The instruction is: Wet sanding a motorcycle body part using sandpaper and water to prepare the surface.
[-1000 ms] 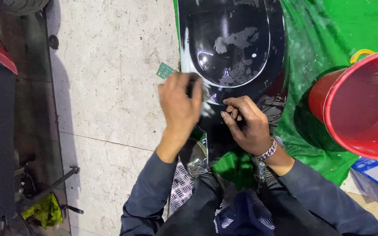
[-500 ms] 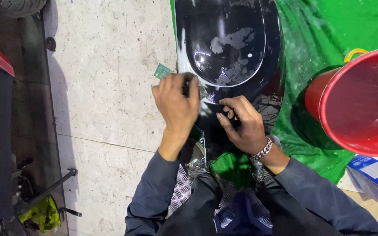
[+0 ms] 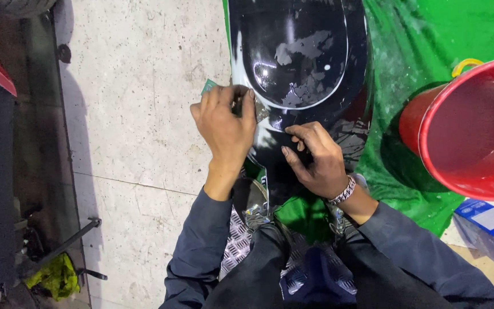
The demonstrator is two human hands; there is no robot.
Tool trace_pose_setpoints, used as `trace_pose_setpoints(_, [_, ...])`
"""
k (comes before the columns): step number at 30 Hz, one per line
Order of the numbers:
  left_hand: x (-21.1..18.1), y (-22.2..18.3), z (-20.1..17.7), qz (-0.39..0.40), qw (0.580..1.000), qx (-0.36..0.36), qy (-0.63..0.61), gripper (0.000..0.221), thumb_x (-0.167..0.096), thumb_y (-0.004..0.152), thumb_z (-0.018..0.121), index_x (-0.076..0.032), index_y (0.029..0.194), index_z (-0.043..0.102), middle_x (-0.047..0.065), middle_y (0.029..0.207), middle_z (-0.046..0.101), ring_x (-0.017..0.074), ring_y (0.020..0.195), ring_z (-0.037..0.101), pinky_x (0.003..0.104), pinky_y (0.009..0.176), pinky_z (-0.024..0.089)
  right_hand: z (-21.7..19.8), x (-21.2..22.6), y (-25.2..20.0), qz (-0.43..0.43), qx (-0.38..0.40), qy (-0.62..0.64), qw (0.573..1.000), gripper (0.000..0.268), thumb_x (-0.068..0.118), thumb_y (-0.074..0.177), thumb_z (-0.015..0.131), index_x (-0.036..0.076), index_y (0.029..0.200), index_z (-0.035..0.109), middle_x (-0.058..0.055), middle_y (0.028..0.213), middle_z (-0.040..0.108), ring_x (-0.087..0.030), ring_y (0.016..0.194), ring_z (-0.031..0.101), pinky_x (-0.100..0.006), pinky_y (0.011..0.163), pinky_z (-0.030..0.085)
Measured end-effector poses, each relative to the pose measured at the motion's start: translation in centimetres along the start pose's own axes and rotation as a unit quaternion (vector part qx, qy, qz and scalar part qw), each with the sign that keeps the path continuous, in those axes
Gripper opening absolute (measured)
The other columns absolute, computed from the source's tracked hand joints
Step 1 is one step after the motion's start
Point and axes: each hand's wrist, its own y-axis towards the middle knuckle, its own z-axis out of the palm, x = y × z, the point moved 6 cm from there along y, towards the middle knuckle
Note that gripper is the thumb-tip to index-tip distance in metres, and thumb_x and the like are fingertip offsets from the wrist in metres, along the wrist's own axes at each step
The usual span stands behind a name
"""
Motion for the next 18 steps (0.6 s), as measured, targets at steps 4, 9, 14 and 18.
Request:
trace_pose_setpoints(4, [-2.2,-0.4,-0.7,0.011,1.0,0.013,-0.024,0.016,-0.026,0.087,0.075,-0.01,0.088,0.072,0.008,0.08,0.062,0.0323,0.079,0.062,0.046,0.074,0.034,-0.1,0.1,0.1,-0.013,-0.002,-0.01,1.0,0.024,0.01,0.093,0.073,-0.001,0.115,0.071,-0.011,0.089,0.064,-0.028,0.07,0.065,-0.037,0.058,0.053])
trace_pose_setpoints(9, [-1.2,0.3,-1.3,0.007,1.0,-0.015,-0.009,0.015,-0.026,0.088,0.075,-0.012,0.089,0.07,0.005,0.08,0.061,0.0284,0.077,0.06,0.043,0.073,0.033,0.1,-0.1,-0.3,-0.017,0.005,-0.018,1.0,0.023,0.011,0.094,0.073,-0.001,0.114,0.07,-0.011,0.09,0.063,-0.031,0.073,0.065,-0.038,0.061,0.053])
trace_pose_setpoints(14, [-3.2,-1.3,-0.1,0.061,0.998,0.033,0.004,0.021,-0.033,0.087,0.074,-0.012,0.086,0.071,0.007,0.08,0.063,0.03,0.079,0.062,0.047,0.074,0.034,0.1,-0.1,-0.2,-0.02,-0.001,-0.019,1.0,0.022,0.011,0.093,0.073,0.0,0.112,0.069,-0.01,0.089,0.062,-0.03,0.072,0.065,-0.038,0.062,0.053])
trace_pose_setpoints(18, [-0.5,0.5,-0.7,0.039,0.998,-0.03,0.044,0.017,-0.029,0.091,0.075,-0.012,0.09,0.072,0.006,0.083,0.063,0.0276,0.082,0.06,0.045,0.078,0.034,0.1,-0.4,-0.4,0.005,0.014,0.003,1.0,0.027,0.009,0.091,0.075,-0.001,0.115,0.068,-0.012,0.091,0.063,-0.029,0.072,0.065,-0.036,0.063,0.053])
